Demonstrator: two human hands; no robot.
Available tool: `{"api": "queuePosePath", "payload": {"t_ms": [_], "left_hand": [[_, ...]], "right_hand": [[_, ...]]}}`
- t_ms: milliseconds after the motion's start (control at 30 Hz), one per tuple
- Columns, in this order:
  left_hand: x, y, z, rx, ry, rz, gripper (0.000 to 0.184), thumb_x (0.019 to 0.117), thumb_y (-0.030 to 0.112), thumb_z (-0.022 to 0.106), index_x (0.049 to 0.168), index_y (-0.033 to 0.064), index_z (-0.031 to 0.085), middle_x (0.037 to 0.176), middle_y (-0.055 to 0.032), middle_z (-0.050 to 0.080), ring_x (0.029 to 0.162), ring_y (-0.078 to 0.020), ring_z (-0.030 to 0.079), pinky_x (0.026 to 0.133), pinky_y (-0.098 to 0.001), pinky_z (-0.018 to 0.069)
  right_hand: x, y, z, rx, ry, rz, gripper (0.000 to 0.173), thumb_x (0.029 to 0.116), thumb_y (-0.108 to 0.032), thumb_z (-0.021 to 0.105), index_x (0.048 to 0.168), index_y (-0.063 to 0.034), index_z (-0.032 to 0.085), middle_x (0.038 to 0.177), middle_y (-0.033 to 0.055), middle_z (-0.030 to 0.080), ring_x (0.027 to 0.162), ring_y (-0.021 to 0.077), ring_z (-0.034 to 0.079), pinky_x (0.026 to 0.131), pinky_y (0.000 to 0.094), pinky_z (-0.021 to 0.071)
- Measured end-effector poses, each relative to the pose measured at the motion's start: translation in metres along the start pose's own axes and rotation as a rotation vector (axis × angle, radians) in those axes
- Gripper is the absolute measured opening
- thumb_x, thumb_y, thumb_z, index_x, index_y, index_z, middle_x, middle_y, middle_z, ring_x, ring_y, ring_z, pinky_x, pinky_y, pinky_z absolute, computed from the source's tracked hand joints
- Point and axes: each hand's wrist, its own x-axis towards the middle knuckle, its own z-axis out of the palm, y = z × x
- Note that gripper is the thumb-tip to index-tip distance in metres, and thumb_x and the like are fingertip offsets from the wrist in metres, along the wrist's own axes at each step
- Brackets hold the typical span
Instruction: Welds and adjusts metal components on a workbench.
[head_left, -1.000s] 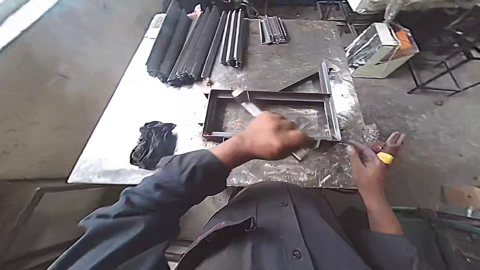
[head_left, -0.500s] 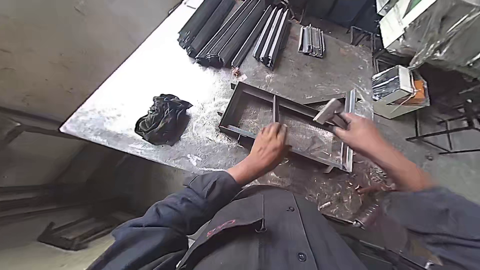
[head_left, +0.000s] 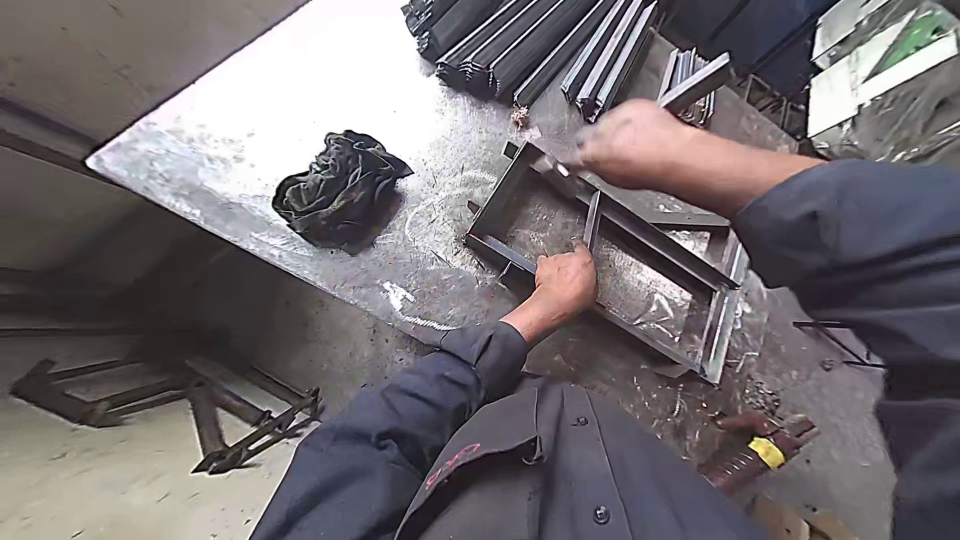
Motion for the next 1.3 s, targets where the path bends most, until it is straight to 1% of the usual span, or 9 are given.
{"api": "queuePosePath", "payload": {"t_ms": [167, 333, 433, 633, 767, 967, 1133, 1233, 1300], "left_hand": [[-0.001, 0.001, -0.004, -0.011, -0.048, 0.0, 0.069, 0.0968, 0.034, 0.057, 0.154, 0.002, 0.037, 0.103, -0.0186, 0.073, 0.099, -0.0381, 0.071, 0.085, -0.0592, 0.0542], [-0.001, 0.002, -0.005, -0.034, -0.088, -0.007, 0.07, 0.0961, 0.033, 0.058, 0.155, 0.0031, 0.035, 0.102, -0.0184, 0.073, 0.096, -0.0387, 0.072, 0.077, -0.0587, 0.0568], [-0.002, 0.0, -0.008, -0.028, -0.094, -0.02, 0.069, 0.0969, 0.034, 0.058, 0.154, 0.0032, 0.035, 0.104, -0.0182, 0.073, 0.098, -0.0386, 0.072, 0.081, -0.0591, 0.0565], [-0.004, 0.003, -0.011, -0.01, -0.102, -0.013, 0.067, 0.0998, 0.036, 0.052, 0.155, 0.0021, 0.035, 0.112, -0.0202, 0.072, 0.105, -0.0398, 0.071, 0.084, -0.0596, 0.0557], [-0.005, 0.003, -0.01, -0.016, -0.065, -0.017, 0.068, 0.0991, 0.042, 0.055, 0.153, 0.003, 0.039, 0.112, -0.02, 0.072, 0.105, -0.04, 0.071, 0.084, -0.0604, 0.0559], [-0.025, -0.01, 0.001, -0.321, 0.419, 0.359, 0.058, 0.0972, 0.043, 0.067, 0.136, 0.0006, 0.061, 0.109, -0.0187, 0.069, 0.098, -0.0329, 0.068, 0.089, -0.0522, 0.0559], [-0.066, 0.037, 0.004, -0.952, -0.315, 0.282, 0.049, 0.1062, 0.034, 0.057, 0.138, -0.0027, 0.054, 0.106, -0.0138, 0.072, 0.09, -0.0194, 0.075, 0.081, -0.0378, 0.0653], [-0.068, 0.055, 0.015, -1.186, -0.293, 0.134, 0.023, 0.1034, 0.013, 0.061, 0.115, -0.0066, 0.059, 0.092, -0.0146, 0.073, 0.081, -0.0214, 0.073, 0.075, -0.0376, 0.0621], [-0.071, 0.057, 0.011, -1.247, -0.268, 0.09, 0.018, 0.1047, 0.005, 0.056, 0.116, -0.0081, 0.054, 0.085, -0.0168, 0.073, 0.072, -0.024, 0.074, 0.068, -0.0377, 0.0643]], "right_hand": [[0.02, -0.028, -0.009, -0.184, -0.314, -0.017, 0.02, 0.0948, -0.002, 0.058, 0.078, -0.0012, 0.067, 0.078, 0.0158, 0.064, 0.079, 0.0365, 0.066, 0.062, 0.0531, 0.047], [0.018, -0.006, -0.016, -0.028, 0.006, -0.031, 0.026, 0.1022, -0.006, 0.047, 0.118, -0.0104, 0.067, 0.099, 0.0188, 0.066, 0.087, 0.0421, 0.067, 0.068, 0.0595, 0.0508], [0.003, -0.009, 0.008, -0.048, -0.207, 0.077, 0.014, 0.0966, -0.004, 0.054, 0.09, -0.0039, 0.067, 0.082, 0.0178, 0.065, 0.079, 0.0407, 0.067, 0.059, 0.0571, 0.0486], [-0.021, -0.015, 0.017, 0.03, -0.169, 0.169, 0.016, 0.0987, -0.007, 0.053, 0.099, -0.0061, 0.069, 0.091, 0.0161, 0.068, 0.088, 0.0385, 0.068, 0.065, 0.0562, 0.0508], [-0.089, -0.011, 0.061, 0.653, -0.115, 0.551, 0.033, 0.1027, -0.037, 0.059, 0.105, -0.0055, 0.068, 0.096, 0.0195, 0.069, 0.094, 0.0399, 0.068, 0.078, 0.0641, 0.0515], [-0.184, -0.115, 0.112, 2.011, 0.299, 1.054, 0.019, 0.1049, -0.017, 0.058, 0.116, -0.0022, 0.063, 0.079, 0.004, 0.064, 0.058, 0.0093, 0.061, 0.055, 0.0233, 0.0548], [-0.196, -0.191, 0.101, 1.793, 0.52, 1.145, 0.025, 0.0956, -0.014, 0.062, 0.116, -0.0004, 0.064, 0.088, 0.0084, 0.066, 0.076, 0.0163, 0.064, 0.073, 0.0384, 0.0554], [-0.216, -0.237, 0.097, 1.67, 0.613, 0.906, 0.056, 0.0945, -0.033, 0.068, 0.138, 0.0014, 0.059, 0.121, 0.014, 0.07, 0.111, 0.0185, 0.068, 0.1, 0.0398, 0.0536], [-0.247, -0.258, 0.111, 1.505, 0.736, 0.924, 0.052, 0.0967, -0.043, 0.068, 0.134, -0.0074, 0.068, 0.118, 0.0076, 0.073, 0.106, 0.0123, 0.069, 0.094, 0.0327, 0.0574]]}}
